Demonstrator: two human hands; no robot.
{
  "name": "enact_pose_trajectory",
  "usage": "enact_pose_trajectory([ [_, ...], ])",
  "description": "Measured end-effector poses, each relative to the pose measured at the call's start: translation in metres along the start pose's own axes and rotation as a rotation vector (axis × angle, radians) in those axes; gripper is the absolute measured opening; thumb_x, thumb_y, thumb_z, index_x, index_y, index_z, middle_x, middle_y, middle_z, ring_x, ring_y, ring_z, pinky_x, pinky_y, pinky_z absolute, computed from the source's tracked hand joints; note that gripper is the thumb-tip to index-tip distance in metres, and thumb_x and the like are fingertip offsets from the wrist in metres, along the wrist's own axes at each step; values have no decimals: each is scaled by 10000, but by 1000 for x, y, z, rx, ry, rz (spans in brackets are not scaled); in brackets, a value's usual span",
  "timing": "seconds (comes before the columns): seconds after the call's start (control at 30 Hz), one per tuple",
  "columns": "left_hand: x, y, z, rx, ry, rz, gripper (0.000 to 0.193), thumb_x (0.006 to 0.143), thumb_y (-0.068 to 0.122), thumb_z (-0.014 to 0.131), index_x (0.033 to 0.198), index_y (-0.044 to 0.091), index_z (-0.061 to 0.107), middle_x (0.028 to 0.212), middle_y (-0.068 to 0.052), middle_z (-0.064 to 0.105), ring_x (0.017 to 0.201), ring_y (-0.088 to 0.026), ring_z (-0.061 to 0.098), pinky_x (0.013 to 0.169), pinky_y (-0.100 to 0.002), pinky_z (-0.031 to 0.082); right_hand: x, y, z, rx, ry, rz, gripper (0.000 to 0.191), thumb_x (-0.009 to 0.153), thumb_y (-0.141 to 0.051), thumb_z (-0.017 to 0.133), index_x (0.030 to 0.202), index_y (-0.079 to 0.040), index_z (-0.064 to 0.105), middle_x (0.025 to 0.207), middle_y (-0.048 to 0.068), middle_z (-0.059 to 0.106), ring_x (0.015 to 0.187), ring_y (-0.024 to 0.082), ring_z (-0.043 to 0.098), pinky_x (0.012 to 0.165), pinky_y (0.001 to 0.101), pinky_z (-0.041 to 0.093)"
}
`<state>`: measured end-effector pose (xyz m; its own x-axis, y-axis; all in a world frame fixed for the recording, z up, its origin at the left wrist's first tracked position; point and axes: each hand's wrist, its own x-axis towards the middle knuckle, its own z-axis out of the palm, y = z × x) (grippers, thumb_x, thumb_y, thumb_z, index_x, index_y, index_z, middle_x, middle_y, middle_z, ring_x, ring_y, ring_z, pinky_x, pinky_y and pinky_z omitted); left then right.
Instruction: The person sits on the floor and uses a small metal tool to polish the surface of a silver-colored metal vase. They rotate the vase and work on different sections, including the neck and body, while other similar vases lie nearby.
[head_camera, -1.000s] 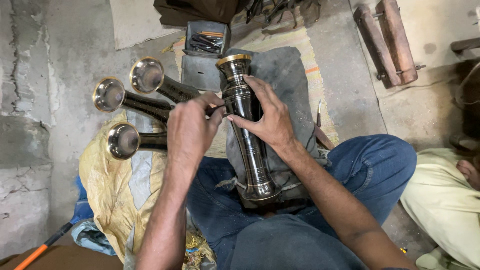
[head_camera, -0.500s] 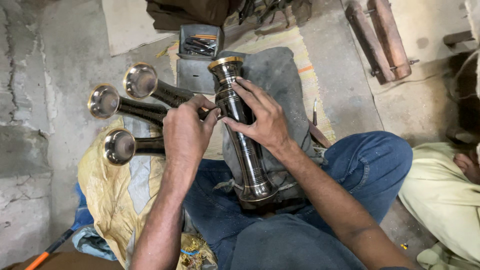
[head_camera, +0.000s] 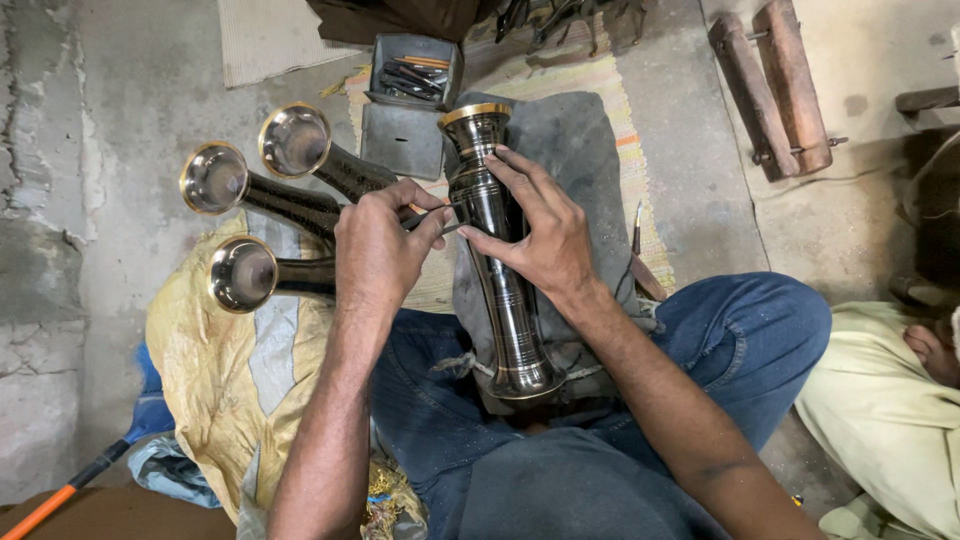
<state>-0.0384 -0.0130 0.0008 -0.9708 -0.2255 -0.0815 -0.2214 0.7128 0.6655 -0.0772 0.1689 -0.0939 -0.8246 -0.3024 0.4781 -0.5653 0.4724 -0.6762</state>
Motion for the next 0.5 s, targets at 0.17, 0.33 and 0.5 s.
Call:
enact_pose_trajectory([
  [0.17, -2, 2, 11, 256, 16, 81, 157, 926, 144, 752, 1067, 74, 742, 854, -125, 763, 551, -177, 738, 438, -322, 592, -5, 8, 4, 35, -24, 21, 812, 792, -399, 917, 1463, -103, 572, 1518, 130, 560, 1336, 314, 628, 1115, 466, 547],
  [0.33, -23, 13, 37, 576, 100, 413, 162, 885, 36, 750, 1044, 18, 733, 993, -165, 757, 751, -230, 753, 569, -338, 620, -10, 16, 5, 202, -112, 29, 1024, 718, -355, 957, 1561, -127, 424, 1634, 145, 395, 1496, 365, 442, 1233, 554, 421],
  [0.5, -27, 5, 30, 516, 76, 496, 184, 810, 80, 802, 981, 42, 746, 1078, -212, 721, 851, -314, 743, 648, -390, 624, -12, 24, -4, 321, -277, 18, 1250, 610, -323, 958, 1627, -155, 252, 1692, 172, 208, 1588, 415, 216, 1302, 595, 252],
])
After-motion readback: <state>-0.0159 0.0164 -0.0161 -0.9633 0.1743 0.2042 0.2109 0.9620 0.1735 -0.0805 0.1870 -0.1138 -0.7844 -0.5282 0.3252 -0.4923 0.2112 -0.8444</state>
